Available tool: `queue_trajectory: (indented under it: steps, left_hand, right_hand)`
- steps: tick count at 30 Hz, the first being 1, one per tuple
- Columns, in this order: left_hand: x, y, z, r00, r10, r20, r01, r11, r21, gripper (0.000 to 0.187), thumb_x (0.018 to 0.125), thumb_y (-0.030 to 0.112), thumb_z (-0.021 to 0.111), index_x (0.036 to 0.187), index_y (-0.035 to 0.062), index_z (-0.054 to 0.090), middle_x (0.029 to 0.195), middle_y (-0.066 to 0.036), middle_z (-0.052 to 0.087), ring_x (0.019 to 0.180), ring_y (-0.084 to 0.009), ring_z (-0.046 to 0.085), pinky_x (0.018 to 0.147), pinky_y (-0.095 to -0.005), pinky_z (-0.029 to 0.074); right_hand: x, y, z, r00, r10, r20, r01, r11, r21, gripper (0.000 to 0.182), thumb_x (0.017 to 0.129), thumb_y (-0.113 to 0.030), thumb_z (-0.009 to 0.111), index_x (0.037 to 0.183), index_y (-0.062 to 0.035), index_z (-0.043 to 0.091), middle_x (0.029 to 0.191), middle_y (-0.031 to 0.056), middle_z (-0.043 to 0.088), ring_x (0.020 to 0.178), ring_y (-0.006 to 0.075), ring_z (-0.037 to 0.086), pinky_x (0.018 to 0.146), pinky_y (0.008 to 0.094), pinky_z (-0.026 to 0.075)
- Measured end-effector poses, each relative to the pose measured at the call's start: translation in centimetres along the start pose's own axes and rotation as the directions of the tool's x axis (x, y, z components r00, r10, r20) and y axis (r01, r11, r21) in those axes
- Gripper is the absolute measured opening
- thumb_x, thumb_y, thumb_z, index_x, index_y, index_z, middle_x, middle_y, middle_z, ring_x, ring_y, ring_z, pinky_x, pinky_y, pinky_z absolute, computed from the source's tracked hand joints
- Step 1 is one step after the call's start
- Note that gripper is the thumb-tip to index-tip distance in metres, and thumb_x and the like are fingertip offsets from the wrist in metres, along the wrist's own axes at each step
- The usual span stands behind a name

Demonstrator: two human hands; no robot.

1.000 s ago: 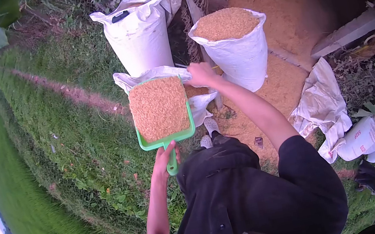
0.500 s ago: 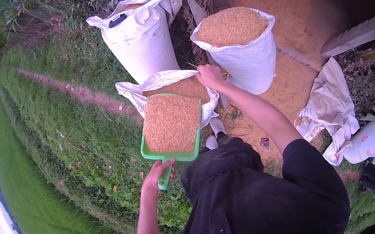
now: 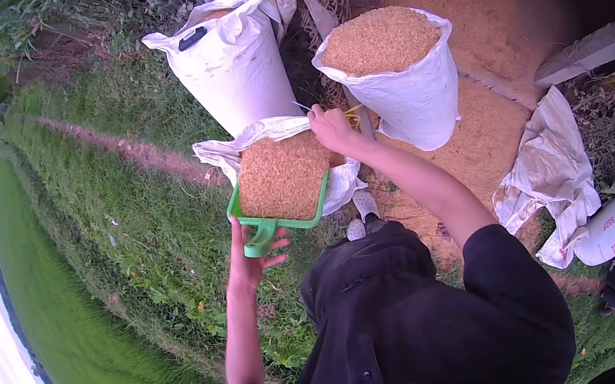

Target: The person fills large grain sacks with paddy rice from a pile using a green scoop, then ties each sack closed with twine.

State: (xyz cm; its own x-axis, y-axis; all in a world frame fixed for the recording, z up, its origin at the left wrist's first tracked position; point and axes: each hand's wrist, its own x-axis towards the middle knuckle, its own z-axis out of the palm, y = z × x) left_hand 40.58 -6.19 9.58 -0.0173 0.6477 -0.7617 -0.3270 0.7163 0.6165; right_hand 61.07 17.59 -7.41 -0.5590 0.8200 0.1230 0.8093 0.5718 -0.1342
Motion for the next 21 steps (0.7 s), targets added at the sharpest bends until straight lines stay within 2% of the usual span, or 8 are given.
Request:
queue_trajectory:
  steps: [7,9,11,12,16,17,19,21]
  left_hand:
    - [-0.5,-2.6,4.1,0.934,0.328,-0.142,-0.333,0.943,-0.015,0.091,0.087,0.080,0.011,0.151,0.0145,0.010,0.131,-0.022,0.052,0.097,-0.0283,0.066,0.074,-0.0425,0.059]
    - [1.5,-5.2,3.2,0.902,0.425,-0.067,-0.431,0.891,-0.146,0.083,0.093,0.070,0.032,0.150,0.0127,0.013,0.132,-0.020,0.051,0.096,-0.0268,0.065,0.076,-0.0395,0.058]
    - [3.5,-7.6,3.1,0.702,0.709,-0.072,-0.626,0.662,0.413,0.080,0.093,0.047,0.059,0.150,0.0117,0.016,0.126,-0.017,0.054,0.093,-0.0248,0.064,0.078,-0.0366,0.056]
    - [2.9,-6.8,4.3,0.727,0.659,-0.192,-0.582,0.740,0.336,0.071,0.086,0.014,0.073,0.143,0.0083,0.033,0.125,-0.013,0.057,0.101,-0.0158,0.061,0.079,-0.0306,0.054]
    - [3.4,-5.8,5.1,0.428,0.835,-0.346,-0.145,0.441,0.886,0.043,0.078,0.019,0.080,0.113,0.0050,0.061,0.117,-0.015,0.055,0.100,-0.0290,0.057,0.082,-0.0386,0.048]
    - [4.0,-5.3,5.0,0.430,0.832,-0.350,-0.143,0.446,0.883,0.043,0.078,0.019,0.080,0.113,0.0050,0.061,0.117,-0.015,0.055,0.100,-0.0290,0.057,0.082,-0.0386,0.048]
    - [5.5,-3.9,4.6,0.110,0.993,-0.052,-0.329,0.085,0.940,0.044,0.078,0.020,0.079,0.112,0.0034,0.059,0.113,-0.014,0.055,0.102,-0.0319,0.054,0.089,-0.0424,0.043]
    - [7.2,-2.7,4.3,0.171,0.985,-0.015,-0.425,0.087,0.901,0.041,0.081,0.018,0.076,0.111,0.0020,0.055,0.108,-0.014,0.056,0.105,-0.0314,0.052,0.094,-0.0429,0.039]
  right_hand:
    - [3.4,-0.1,1.7,0.971,-0.241,0.011,0.239,0.956,-0.170,0.016,0.078,-0.011,0.061,0.090,-0.0014,0.065,0.083,0.0100,0.062,0.064,0.0211,0.067,0.050,0.0322,0.050]
    - [4.0,0.1,1.3,0.980,-0.198,-0.003,0.197,0.975,-0.104,0.015,0.079,-0.013,0.060,0.087,-0.0022,0.067,0.080,0.0107,0.063,0.064,0.0221,0.067,0.051,0.0336,0.051]
    - [4.7,0.3,0.9,0.987,-0.158,-0.005,0.158,0.987,-0.036,0.016,0.080,-0.016,0.059,0.084,-0.0031,0.068,0.078,0.0113,0.064,0.065,0.0231,0.067,0.053,0.0350,0.051]
    - [5.1,0.4,0.9,0.993,-0.115,0.031,0.115,0.993,0.004,0.017,0.080,-0.018,0.058,0.082,-0.0036,0.069,0.077,0.0121,0.064,0.065,0.0248,0.067,0.054,0.0367,0.051]
    - [6.1,-0.1,1.8,0.989,-0.144,-0.033,0.145,0.989,0.027,0.018,0.081,-0.016,0.058,0.082,-0.0014,0.068,0.079,0.0145,0.066,0.066,0.0296,0.068,0.058,0.0411,0.052]
    - [6.4,-0.2,2.3,0.976,-0.198,-0.095,0.200,0.980,0.009,0.017,0.080,-0.015,0.057,0.082,-0.0009,0.068,0.081,0.0150,0.066,0.067,0.0301,0.068,0.059,0.0421,0.052]
    - [7.4,-0.3,2.5,0.966,-0.241,-0.094,0.248,0.966,0.069,0.017,0.080,-0.014,0.057,0.081,-0.0007,0.068,0.081,0.0167,0.067,0.069,0.0318,0.068,0.060,0.0436,0.052]
    - [8.3,-0.5,2.4,0.955,-0.280,-0.094,0.291,0.948,0.130,0.016,0.080,-0.013,0.057,0.080,-0.0005,0.067,0.082,0.0183,0.067,0.071,0.0336,0.068,0.062,0.0451,0.052]
